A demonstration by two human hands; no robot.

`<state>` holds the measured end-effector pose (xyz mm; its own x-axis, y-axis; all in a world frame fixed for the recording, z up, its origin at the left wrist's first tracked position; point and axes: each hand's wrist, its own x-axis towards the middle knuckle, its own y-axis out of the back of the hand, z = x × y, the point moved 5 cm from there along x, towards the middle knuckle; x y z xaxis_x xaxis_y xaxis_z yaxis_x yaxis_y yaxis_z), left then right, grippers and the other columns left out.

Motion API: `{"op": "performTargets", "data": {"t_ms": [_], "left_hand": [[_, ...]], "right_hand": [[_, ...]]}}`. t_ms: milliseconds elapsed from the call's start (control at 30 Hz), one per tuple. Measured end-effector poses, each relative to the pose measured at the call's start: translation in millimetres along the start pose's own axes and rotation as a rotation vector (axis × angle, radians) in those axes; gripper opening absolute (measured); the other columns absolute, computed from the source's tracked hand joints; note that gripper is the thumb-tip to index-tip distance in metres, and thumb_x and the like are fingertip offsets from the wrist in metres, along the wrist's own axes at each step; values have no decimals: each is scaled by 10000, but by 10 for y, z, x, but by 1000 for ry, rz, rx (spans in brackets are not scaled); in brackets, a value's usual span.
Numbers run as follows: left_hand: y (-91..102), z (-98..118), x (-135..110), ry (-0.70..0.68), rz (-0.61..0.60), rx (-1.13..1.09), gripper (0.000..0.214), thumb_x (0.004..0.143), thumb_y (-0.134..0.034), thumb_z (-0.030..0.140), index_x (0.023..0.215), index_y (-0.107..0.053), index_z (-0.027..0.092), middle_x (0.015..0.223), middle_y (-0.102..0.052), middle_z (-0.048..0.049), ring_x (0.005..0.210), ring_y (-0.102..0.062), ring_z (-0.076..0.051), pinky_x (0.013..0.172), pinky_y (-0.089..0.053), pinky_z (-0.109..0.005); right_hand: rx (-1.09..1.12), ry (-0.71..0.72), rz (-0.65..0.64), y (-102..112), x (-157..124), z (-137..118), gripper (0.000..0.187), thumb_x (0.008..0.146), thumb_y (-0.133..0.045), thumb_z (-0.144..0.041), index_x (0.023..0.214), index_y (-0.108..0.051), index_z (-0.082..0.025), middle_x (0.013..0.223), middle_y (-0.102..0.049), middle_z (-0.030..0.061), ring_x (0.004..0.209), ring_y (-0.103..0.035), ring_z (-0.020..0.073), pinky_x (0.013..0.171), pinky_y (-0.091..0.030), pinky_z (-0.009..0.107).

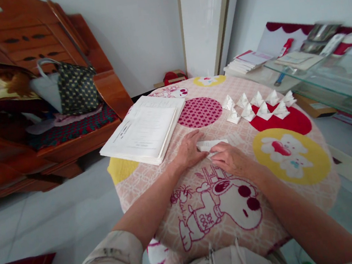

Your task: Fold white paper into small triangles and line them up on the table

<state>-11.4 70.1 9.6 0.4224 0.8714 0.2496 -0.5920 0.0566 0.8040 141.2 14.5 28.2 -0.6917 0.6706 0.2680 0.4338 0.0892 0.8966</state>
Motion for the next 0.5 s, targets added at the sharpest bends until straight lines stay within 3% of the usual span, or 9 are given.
{"op": "performTargets", "data": {"t_ms": [333,500], "left_hand": [[61,-190,8,-28,8,-26,533,773,-639,94,1301,-607,155,1436,-555,-140,1348,-516,-252,1164,-409,-438],[88,-202,-5,-60,113,-42,497,779,-486,-22,1204,-666,163,1356,-617,-113,1281,-567,-214,1126,-451,-427]], "right_hand": [[7,4,22,-14,-6,19,212,902,-602,-133,748,-743,-172,1024,-692,127,996,-603,261,909,-501,442],[20,-9,31,-9,-6,28,197,887,-621,-137,748,-751,-185,1022,-699,115,1004,-610,261,917,-501,438]]}}
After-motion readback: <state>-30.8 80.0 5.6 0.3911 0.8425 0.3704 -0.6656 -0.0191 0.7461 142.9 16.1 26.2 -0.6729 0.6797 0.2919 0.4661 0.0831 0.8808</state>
